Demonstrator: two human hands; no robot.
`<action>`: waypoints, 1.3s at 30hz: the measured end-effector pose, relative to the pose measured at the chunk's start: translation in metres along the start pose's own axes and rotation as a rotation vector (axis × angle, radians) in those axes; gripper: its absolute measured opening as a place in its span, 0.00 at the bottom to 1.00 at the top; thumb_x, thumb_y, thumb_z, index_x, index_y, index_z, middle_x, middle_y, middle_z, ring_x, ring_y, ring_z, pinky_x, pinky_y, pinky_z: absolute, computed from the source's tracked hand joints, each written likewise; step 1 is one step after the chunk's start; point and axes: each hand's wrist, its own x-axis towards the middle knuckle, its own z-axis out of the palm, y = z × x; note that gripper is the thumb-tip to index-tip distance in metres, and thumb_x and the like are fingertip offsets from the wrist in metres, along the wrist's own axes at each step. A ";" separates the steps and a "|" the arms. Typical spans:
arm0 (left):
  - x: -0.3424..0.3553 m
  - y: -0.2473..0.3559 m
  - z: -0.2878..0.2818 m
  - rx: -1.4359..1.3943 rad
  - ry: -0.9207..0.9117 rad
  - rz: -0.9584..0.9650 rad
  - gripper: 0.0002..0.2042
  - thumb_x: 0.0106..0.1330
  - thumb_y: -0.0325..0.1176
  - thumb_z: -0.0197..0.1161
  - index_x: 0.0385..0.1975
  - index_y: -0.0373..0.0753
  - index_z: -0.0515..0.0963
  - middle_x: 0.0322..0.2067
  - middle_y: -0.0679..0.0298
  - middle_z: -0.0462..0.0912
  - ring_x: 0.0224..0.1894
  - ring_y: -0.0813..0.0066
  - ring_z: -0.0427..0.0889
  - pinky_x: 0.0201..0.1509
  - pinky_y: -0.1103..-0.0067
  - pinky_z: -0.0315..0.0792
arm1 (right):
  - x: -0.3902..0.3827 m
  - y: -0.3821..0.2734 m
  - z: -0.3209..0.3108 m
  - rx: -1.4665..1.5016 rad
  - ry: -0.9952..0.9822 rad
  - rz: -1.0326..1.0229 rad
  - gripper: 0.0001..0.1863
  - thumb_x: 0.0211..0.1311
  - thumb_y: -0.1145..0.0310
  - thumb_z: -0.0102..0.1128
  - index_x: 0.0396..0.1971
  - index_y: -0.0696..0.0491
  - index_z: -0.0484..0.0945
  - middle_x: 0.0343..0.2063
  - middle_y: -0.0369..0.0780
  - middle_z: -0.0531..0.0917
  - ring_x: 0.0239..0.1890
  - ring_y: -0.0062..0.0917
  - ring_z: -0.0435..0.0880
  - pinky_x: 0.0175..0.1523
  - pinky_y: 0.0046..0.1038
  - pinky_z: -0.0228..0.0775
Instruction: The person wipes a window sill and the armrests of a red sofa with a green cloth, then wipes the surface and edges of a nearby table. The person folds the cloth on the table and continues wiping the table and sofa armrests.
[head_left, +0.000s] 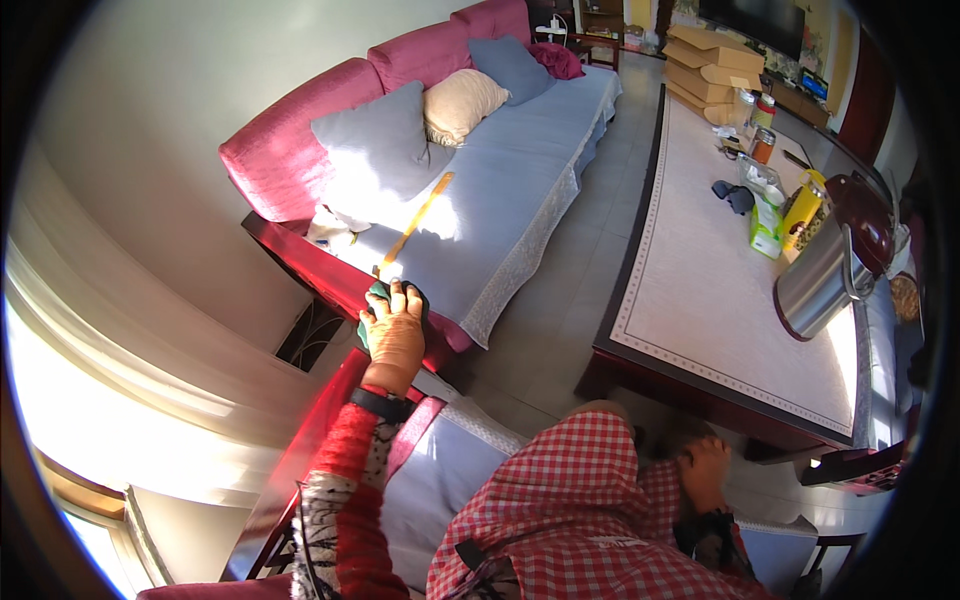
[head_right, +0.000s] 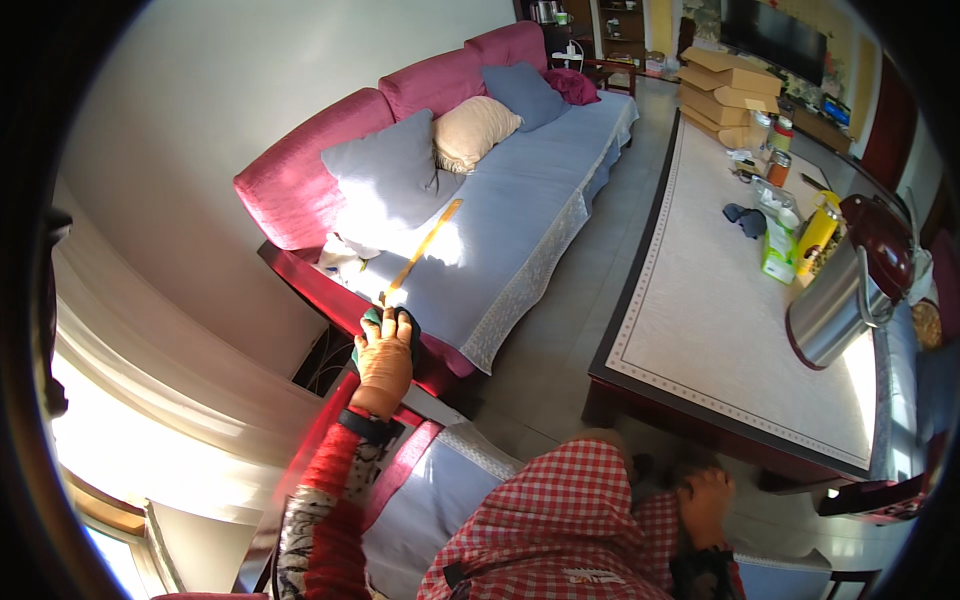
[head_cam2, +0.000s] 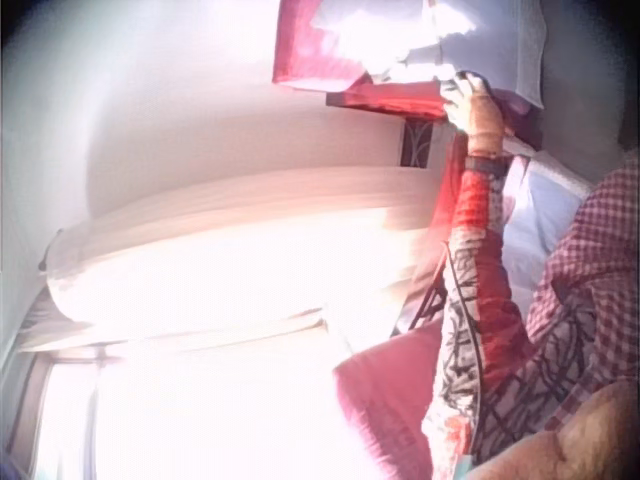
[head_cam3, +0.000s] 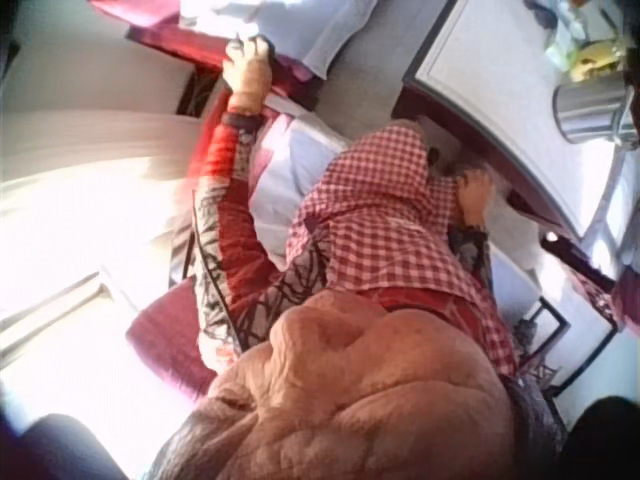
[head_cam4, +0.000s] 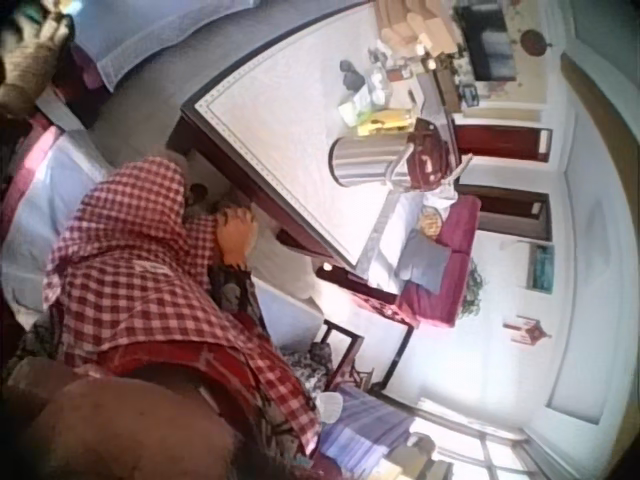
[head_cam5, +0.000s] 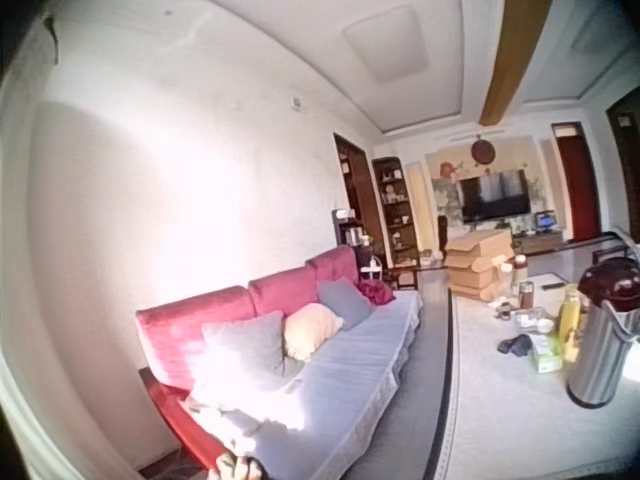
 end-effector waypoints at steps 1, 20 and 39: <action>0.005 -0.009 0.002 -0.041 -0.058 0.050 0.27 0.70 0.38 0.59 0.68 0.45 0.65 0.72 0.59 0.67 0.70 0.40 0.68 0.66 0.50 0.70 | 0.002 -0.001 0.000 -0.009 -0.014 0.015 0.11 0.48 0.64 0.68 0.31 0.52 0.89 0.39 0.41 0.87 0.53 0.41 0.80 0.64 0.46 0.64; 0.002 -0.017 0.013 -0.084 0.003 0.044 0.22 0.67 0.34 0.67 0.58 0.38 0.70 0.57 0.52 0.76 0.57 0.46 0.78 0.57 0.63 0.79 | 0.008 -0.008 -0.007 -0.060 -0.049 0.068 0.10 0.55 0.60 0.64 0.29 0.49 0.88 0.33 0.38 0.84 0.47 0.34 0.79 0.60 0.40 0.64; -0.141 0.244 -0.172 -2.461 -0.608 0.129 0.19 0.80 0.34 0.55 0.66 0.37 0.68 0.56 0.61 0.79 0.56 0.72 0.80 0.63 0.73 0.74 | 0.044 -0.097 -0.137 1.738 -0.046 0.104 0.26 0.65 0.62 0.73 0.59 0.57 0.80 0.54 0.41 0.81 0.53 0.25 0.82 0.58 0.31 0.76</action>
